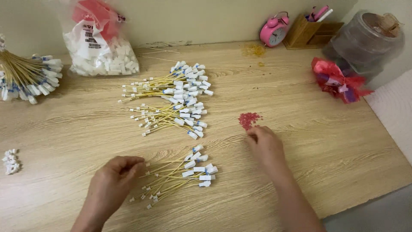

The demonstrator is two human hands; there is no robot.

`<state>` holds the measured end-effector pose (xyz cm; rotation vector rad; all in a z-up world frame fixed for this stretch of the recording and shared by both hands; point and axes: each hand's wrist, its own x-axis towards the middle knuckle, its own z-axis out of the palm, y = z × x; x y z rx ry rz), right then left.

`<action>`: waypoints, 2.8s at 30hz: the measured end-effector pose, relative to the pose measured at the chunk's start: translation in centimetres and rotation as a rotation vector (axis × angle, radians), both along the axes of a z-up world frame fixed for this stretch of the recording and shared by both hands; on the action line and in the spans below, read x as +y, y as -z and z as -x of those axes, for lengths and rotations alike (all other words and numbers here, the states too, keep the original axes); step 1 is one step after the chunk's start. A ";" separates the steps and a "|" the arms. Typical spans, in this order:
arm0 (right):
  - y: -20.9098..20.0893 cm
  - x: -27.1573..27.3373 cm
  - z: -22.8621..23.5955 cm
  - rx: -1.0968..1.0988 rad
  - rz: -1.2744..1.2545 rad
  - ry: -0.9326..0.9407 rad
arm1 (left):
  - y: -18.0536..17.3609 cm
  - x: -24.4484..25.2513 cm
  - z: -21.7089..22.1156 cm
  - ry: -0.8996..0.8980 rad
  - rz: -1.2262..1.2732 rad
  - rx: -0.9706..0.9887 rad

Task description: Assembling small electrical wires by attaching connectors and red marker rings.

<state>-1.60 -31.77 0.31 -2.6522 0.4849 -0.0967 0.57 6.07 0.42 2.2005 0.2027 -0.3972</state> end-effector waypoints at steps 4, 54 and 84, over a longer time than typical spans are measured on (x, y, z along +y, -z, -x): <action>1.8 -1.9 0.1 -0.043 0.063 -0.019 | 1.5 0.8 -1.7 0.021 -0.088 -0.167; 4.1 2.4 -1.1 -0.085 -1.460 -0.192 | 6.4 -2.3 -12.2 -0.059 -0.376 -0.535; -8.5 15.3 0.4 -0.605 -0.384 -0.580 | 0.3 -4.2 -1.7 -0.160 0.942 -0.240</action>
